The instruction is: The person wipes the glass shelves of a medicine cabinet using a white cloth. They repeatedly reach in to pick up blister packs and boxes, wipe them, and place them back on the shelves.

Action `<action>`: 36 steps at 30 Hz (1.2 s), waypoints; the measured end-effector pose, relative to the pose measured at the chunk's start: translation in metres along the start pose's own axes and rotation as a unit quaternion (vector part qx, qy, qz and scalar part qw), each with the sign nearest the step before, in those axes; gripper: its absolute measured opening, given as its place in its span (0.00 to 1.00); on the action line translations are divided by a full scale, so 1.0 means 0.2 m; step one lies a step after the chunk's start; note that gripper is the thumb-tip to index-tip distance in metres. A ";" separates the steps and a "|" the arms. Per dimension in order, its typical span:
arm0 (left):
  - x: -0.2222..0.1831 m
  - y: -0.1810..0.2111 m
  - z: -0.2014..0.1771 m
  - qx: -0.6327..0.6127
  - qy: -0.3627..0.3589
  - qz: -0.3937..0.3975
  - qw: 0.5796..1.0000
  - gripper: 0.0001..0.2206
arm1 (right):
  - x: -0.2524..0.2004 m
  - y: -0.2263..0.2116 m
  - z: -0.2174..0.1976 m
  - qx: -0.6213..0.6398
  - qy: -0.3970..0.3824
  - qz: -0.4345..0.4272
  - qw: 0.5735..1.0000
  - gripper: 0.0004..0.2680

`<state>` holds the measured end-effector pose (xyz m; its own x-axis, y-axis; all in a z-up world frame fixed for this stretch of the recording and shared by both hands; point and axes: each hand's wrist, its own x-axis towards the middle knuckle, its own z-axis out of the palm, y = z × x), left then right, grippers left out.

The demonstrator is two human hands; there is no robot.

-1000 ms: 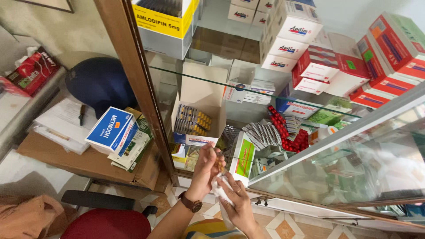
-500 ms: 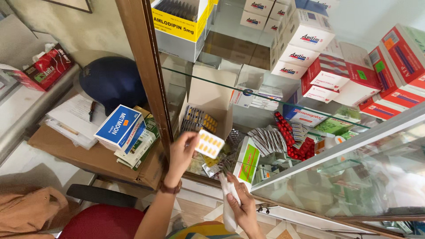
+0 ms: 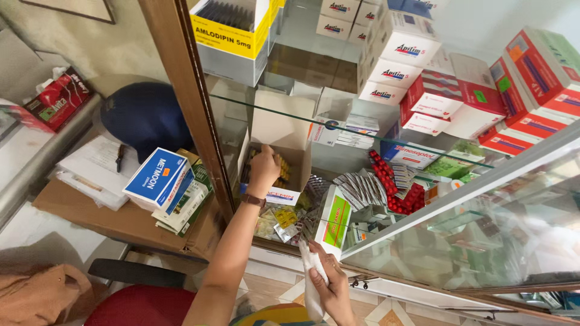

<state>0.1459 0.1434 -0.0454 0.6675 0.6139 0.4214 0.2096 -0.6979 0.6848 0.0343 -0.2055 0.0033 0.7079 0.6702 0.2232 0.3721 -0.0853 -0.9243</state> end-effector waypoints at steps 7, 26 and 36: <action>-0.01 0.10 -0.03 0.047 -0.011 0.025 0.999 0.19 | -0.01 0.00 -0.02 -0.002 0.016 0.005 1.000 0.19; -0.01 -0.12 0.26 0.251 -0.169 0.328 0.895 0.09 | -0.04 0.04 -0.04 -0.019 0.032 0.002 0.999 0.19; 0.02 -0.05 0.27 0.329 -0.180 0.315 0.872 0.10 | -0.04 0.05 -0.04 -0.022 0.029 -0.006 0.999 0.18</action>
<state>0.1858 0.1336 -0.0836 0.9544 -0.0414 0.2955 0.0050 -0.9879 -0.1548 0.0379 -0.2176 -0.0058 0.7368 0.6271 0.2527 0.4061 -0.1118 -0.9070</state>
